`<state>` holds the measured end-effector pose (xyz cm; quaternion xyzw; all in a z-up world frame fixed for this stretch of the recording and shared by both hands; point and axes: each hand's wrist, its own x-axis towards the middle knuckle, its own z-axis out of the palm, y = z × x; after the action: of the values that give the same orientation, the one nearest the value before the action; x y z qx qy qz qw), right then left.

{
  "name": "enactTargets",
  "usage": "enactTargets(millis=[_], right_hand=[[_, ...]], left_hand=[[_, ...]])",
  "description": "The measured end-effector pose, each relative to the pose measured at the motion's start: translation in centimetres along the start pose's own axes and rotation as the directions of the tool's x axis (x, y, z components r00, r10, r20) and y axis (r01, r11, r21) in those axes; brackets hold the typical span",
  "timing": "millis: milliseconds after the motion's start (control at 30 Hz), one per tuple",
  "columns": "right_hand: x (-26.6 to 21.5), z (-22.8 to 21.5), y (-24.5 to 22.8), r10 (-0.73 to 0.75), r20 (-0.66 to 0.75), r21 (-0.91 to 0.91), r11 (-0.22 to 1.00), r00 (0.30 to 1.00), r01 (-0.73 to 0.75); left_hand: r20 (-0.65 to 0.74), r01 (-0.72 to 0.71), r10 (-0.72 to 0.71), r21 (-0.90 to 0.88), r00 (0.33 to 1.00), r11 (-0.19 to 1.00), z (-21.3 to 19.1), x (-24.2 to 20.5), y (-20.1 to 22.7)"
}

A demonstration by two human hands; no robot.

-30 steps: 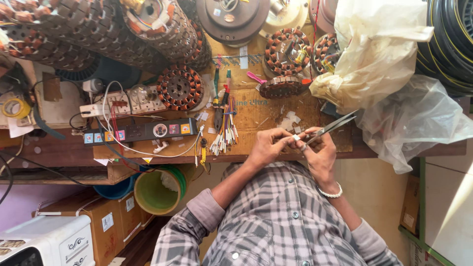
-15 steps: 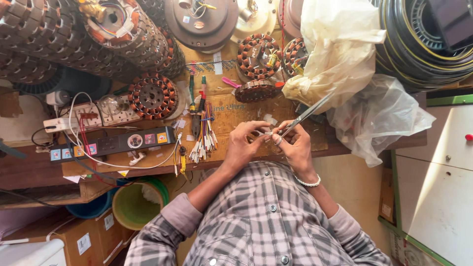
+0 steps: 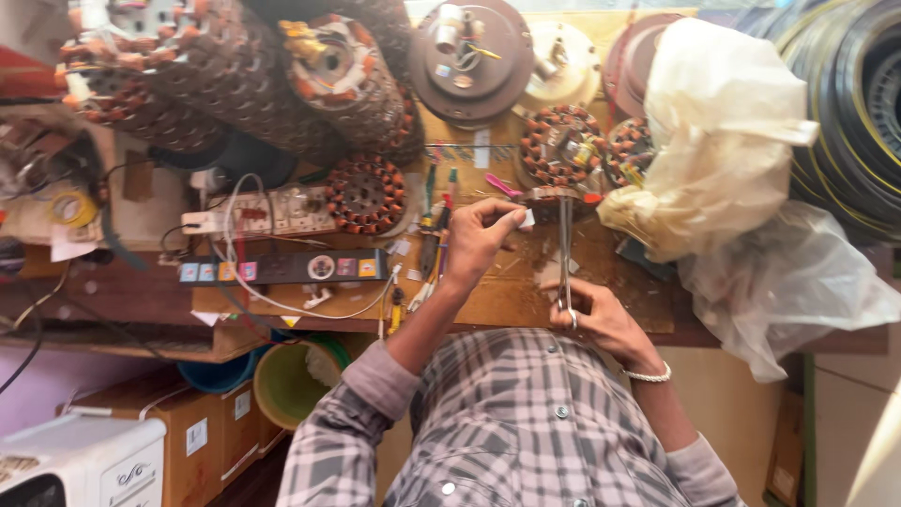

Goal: The person assembles small electrical components on a workbench. They use scissors to cut small white plastic pieces and insert them into a circular copper-wound stator. The person handles multiple stators and wires during the process.

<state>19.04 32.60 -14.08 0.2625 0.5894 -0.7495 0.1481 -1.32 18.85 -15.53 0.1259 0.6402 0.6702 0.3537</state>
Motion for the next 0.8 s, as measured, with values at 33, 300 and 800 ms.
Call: enactTargets(millis=[33,300,800], right_hand=[[0.1,0.1,-0.1,-0.013,0.041,-0.026,1.0,0.999,0.014],[1.1,0.2,-0.3,0.043,0.147,0.056,0.997,0.988,-0.051],[1.0,-0.3,-0.8,0.128,0.099,-0.087,0.989,0.987,-0.119]], left_hand=[[-0.013,0.006,-0.006,-0.013,1.0,1.0,-0.1,0.4,0.2],[-0.046,0.048,-0.051,-0.05,0.998,0.998,-0.3,1.5,0.5],[-0.149,0.041,-0.037,0.024,0.988,0.999,0.4,1.4,0.6]])
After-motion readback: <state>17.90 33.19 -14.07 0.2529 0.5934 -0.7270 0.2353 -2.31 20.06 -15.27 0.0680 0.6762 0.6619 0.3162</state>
